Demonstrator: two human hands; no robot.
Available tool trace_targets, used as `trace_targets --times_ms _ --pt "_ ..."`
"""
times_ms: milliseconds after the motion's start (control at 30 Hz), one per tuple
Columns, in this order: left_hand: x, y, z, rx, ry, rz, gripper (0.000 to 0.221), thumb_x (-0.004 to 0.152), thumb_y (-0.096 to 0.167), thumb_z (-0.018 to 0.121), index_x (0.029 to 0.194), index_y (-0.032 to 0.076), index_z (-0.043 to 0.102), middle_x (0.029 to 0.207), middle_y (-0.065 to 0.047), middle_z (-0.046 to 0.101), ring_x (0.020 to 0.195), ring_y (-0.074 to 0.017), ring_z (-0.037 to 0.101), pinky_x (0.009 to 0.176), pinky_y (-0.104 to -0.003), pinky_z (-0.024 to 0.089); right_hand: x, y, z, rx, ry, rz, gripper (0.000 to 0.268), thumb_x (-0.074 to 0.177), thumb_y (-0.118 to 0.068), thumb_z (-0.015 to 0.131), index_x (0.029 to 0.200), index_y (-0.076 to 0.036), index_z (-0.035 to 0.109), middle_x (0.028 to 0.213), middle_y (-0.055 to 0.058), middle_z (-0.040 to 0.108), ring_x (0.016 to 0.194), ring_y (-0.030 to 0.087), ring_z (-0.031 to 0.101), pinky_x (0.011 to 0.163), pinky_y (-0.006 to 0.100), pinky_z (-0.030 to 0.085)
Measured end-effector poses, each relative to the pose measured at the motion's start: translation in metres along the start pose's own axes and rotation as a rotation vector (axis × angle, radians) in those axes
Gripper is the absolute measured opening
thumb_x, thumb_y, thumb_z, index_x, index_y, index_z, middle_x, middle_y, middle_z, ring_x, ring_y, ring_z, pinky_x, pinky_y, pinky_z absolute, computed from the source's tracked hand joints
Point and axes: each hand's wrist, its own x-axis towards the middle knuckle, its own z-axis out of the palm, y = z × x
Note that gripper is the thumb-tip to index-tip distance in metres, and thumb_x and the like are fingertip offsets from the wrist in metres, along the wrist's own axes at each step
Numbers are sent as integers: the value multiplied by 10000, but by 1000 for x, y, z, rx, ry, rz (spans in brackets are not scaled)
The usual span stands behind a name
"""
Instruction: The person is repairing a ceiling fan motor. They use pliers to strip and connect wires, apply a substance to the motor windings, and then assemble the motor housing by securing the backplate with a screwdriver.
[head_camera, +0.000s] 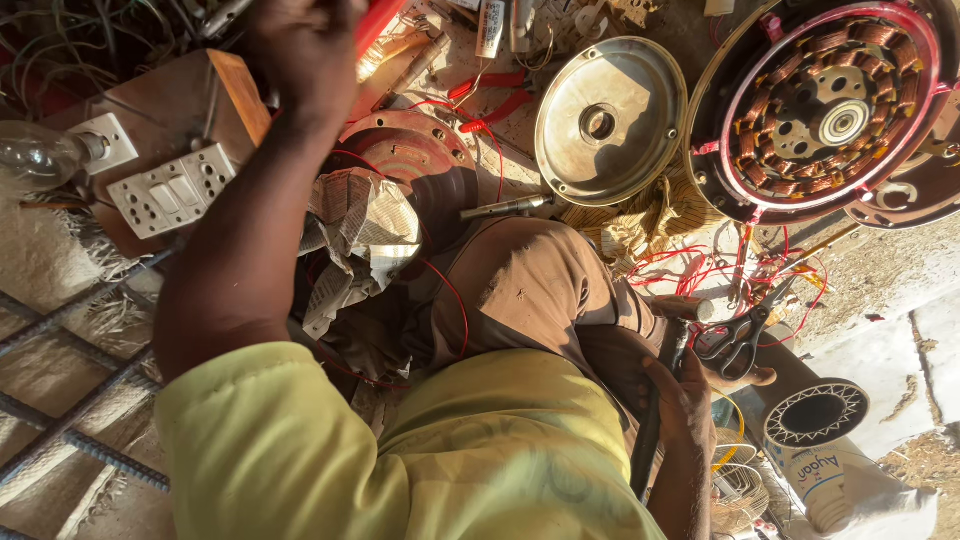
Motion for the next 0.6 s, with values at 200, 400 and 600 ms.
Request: trace_targets --times_ms 200,400,600 --pt "-53 29 94 394 -493 -286 186 781 21 798 963 55 790 912 -152 771 844 -251 756 775 -355 597 2 -7 5 -17 10 8 416 861 -97 751 1254 -94 615 852 18 673 570 113 595 468 268 482" --pt "-120 20 117 391 -656 -236 160 797 99 831 901 30 732 876 -185 759 845 -317 744 795 -431 569 -7 -6 2 -2 18 20 395 864 -102 755 1234 -103 617 838 10 658 558 109 586 467 257 473" --pt "-156 -4 161 565 -1144 -29 103 829 77 692 878 -11 671 910 -248 693 876 -379 688 737 -475 538 -5 -11 3 7 -34 -16 358 863 -95 749 1197 -98 621 843 12 664 569 103 590 468 254 478"
